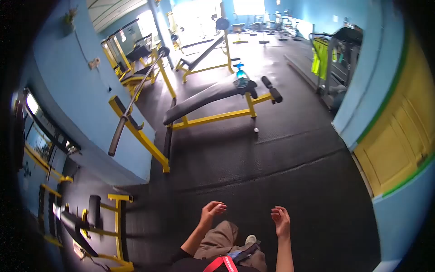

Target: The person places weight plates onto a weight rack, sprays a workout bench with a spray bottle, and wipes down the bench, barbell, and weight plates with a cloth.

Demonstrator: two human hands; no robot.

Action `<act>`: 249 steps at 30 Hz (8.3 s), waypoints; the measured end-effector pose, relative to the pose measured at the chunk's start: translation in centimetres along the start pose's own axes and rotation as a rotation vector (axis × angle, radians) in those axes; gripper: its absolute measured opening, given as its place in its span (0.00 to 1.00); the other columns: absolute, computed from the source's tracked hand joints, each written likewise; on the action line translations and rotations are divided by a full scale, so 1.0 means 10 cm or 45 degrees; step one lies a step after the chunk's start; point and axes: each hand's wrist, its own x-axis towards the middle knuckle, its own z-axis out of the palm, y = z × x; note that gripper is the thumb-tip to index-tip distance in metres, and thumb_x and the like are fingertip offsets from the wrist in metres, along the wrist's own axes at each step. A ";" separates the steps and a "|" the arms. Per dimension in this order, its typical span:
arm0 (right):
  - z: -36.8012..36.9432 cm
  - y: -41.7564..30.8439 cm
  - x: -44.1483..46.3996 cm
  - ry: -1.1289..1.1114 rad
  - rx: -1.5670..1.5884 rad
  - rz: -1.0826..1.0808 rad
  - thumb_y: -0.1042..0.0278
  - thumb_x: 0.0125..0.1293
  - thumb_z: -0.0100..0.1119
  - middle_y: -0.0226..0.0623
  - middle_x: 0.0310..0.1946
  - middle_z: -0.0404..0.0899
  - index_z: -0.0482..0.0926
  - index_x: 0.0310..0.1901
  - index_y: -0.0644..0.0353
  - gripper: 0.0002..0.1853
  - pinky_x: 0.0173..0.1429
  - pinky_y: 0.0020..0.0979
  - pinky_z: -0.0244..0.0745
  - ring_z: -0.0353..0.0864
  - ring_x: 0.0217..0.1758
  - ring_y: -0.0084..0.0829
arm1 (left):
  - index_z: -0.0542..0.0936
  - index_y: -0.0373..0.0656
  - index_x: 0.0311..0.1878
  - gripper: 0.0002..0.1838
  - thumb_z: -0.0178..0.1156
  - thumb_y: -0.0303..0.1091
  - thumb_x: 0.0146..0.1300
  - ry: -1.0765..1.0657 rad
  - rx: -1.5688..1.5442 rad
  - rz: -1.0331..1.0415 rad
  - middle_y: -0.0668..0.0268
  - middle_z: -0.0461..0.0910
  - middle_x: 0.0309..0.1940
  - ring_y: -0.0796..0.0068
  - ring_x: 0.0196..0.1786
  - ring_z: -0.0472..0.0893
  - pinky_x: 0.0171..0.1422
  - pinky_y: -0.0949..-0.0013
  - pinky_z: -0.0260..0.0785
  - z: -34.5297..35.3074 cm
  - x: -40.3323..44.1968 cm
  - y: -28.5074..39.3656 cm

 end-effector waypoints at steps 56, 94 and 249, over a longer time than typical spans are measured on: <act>3.41 -0.64 13.14 0.011 -0.642 0.308 0.62 0.53 0.61 0.42 0.44 0.75 0.70 0.50 0.70 0.26 0.55 0.31 0.66 0.75 0.48 0.36 | 0.80 0.45 0.32 0.07 0.57 0.36 0.53 0.455 0.000 -0.531 0.73 0.74 0.22 0.82 0.27 0.70 0.28 0.75 0.59 0.69 13.47 0.71; -0.28 -5.37 12.13 0.206 -0.044 -0.095 0.57 0.57 0.51 0.40 0.36 0.73 0.72 0.42 0.63 0.18 0.47 0.37 0.67 0.73 0.40 0.37 | 0.74 0.42 0.39 0.12 0.52 0.41 0.63 -0.452 -0.205 -0.623 0.75 0.70 0.29 0.85 0.30 0.66 0.32 0.78 0.59 6.74 11.89 1.29; 17.72 4.46 19.85 -1.175 -0.929 -1.578 0.61 0.55 0.54 0.44 0.38 0.72 0.73 0.44 0.59 0.16 0.42 0.36 0.67 0.72 0.47 0.41 | 0.71 0.38 0.44 0.18 0.58 0.26 0.47 1.620 0.922 0.520 0.56 0.73 0.43 0.61 0.49 0.73 0.55 0.66 0.63 -9.40 19.38 8.33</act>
